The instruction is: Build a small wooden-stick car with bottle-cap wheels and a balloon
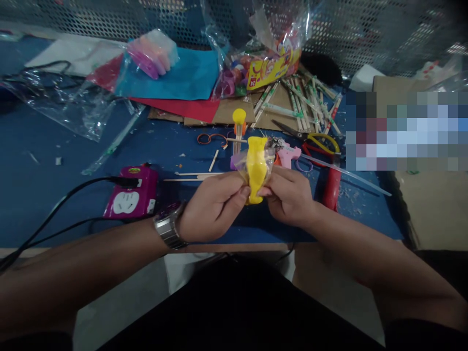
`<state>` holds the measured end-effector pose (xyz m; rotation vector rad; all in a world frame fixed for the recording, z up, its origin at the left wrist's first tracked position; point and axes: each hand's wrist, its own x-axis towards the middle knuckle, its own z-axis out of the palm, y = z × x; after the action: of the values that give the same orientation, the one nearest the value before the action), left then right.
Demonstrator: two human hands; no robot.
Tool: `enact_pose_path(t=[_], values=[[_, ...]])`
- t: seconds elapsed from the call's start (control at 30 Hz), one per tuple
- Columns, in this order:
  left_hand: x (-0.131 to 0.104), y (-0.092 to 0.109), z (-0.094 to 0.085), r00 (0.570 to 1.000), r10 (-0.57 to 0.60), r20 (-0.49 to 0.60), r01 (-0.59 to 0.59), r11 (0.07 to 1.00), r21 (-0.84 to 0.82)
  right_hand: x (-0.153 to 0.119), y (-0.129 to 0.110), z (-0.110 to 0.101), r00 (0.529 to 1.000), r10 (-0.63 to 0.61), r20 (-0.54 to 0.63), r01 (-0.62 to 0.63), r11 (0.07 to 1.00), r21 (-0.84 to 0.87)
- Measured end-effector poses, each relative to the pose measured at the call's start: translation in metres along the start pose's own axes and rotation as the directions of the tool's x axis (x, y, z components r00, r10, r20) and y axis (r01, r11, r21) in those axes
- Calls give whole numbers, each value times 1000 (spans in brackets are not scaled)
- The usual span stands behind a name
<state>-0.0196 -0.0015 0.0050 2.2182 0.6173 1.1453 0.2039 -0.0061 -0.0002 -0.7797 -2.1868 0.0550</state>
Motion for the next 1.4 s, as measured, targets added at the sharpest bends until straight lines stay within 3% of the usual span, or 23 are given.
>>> enact_pose_path(t=[0.13,0.27,0.43,0.57,0.7,0.87,1.0,1.13,1.27,1.4], values=[[0,-1,-1,993,-91,-75,93,995,26,0,0,0,999,2,-34,-2,1000,-17],[1,-2,0,1000,6,-1,-6,1000,11,0,-2,0,1000,17,-7,-17,1000,-19],[2,0,0,992,-46,-121,51,998,38,2,-4,-3,998,67,-22,-67,998,-18],[2,1,1,1000,16,-16,-15,999,37,2,-4,-1,999,34,-18,-34,999,-12],[3,-1,0,991,-44,-123,54,995,81,2,-3,1,999,26,-39,-27,999,-23],[4,-2,2,1000,13,-14,-12,998,61,2,-2,1,999,0,-36,-1,1000,-19],[4,-1,3,991,-23,-131,30,998,49,1,1,-1,998,1,-70,-2,1000,-18],[3,-1,4,1000,31,0,-31,999,20,1,1,-2,999,6,-54,-6,1000,-6],[4,-3,2,996,-33,-78,36,999,29,0,3,-3,998,-8,-63,7,1000,-25],[3,-5,2,997,59,41,-60,998,16,-1,3,0,998,-28,-59,29,1000,8]])
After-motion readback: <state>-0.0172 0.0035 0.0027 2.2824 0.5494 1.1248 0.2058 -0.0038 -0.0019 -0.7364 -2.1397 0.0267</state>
